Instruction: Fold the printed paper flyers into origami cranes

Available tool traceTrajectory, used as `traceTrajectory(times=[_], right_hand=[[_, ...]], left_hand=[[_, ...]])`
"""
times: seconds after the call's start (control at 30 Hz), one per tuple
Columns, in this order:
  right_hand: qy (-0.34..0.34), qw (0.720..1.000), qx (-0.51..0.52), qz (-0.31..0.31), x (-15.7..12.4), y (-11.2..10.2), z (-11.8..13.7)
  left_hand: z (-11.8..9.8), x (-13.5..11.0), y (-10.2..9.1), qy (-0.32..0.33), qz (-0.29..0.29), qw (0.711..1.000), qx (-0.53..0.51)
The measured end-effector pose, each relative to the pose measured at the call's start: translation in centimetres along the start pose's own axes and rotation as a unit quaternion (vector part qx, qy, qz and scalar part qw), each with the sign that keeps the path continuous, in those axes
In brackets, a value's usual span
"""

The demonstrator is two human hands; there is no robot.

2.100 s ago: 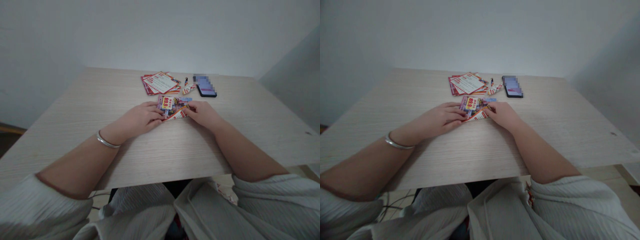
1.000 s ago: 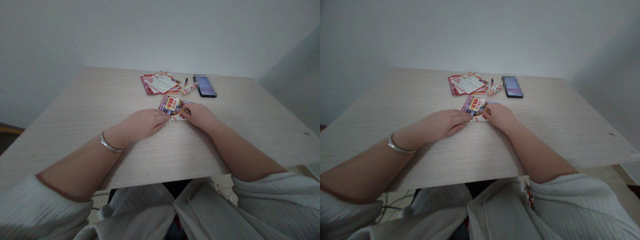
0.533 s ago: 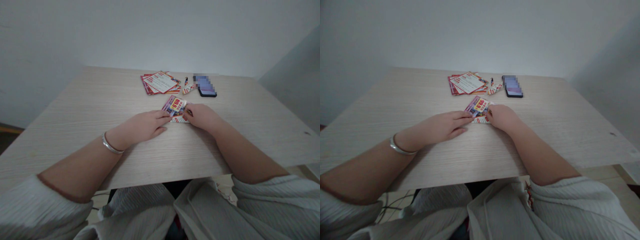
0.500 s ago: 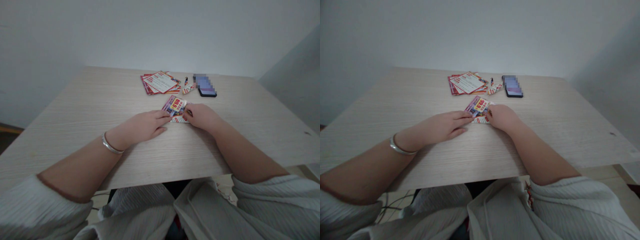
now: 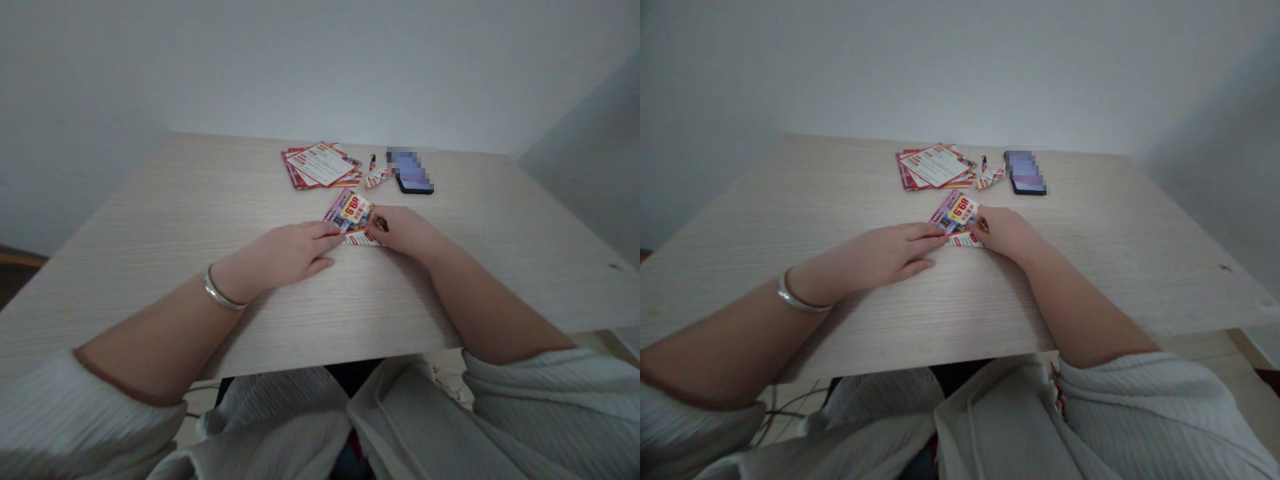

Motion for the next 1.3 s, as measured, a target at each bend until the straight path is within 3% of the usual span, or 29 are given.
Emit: traceTrajectory(times=[0.27,0.43,0.57,0.67,0.8,0.97,1.3], right_hand=[[0.000,1.000,0.011,0.010,0.0,-0.1,0.0],[0.006,1.000,-0.028,-0.006,-0.4,-0.5,-0.6],[-0.074,0.989,-0.104,-0.070,-0.7,-0.9,1.3],[-0.110,0.985,-0.109,-0.073,-0.7,-0.4,2.8],[-0.087,0.993,-0.057,-0.049,-0.4,0.3,2.5],[-0.033,0.999,0.022,-0.023,-0.2,0.6,0.9],[-0.014,0.999,-0.036,-0.028,0.2,0.4,1.4]], left_hand=[[0.2,-0.5,-0.6,-0.011,0.018,1.000,-0.014],[0.0,-0.5,-0.3,0.016,0.003,0.999,-0.033],[-0.2,0.2,0.7,0.034,-0.027,0.999,-0.023],[-0.1,0.3,1.2,0.041,-0.033,0.998,-0.025],[0.1,-0.3,0.9,0.049,-0.025,0.998,-0.036],[0.2,-0.8,-0.2,0.009,-0.002,0.999,-0.030],[0.0,-0.6,-0.4,0.000,0.012,1.000,0.012]])
Point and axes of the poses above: each hand's wrist, its own x-axis towards the middle knuckle, its own y-axis out of the palm, z = x × y, the point moved 5 cm from there along x, towards the middle knuckle, and after that the axes turned 1 degree about -y, right-handed, at the moved point
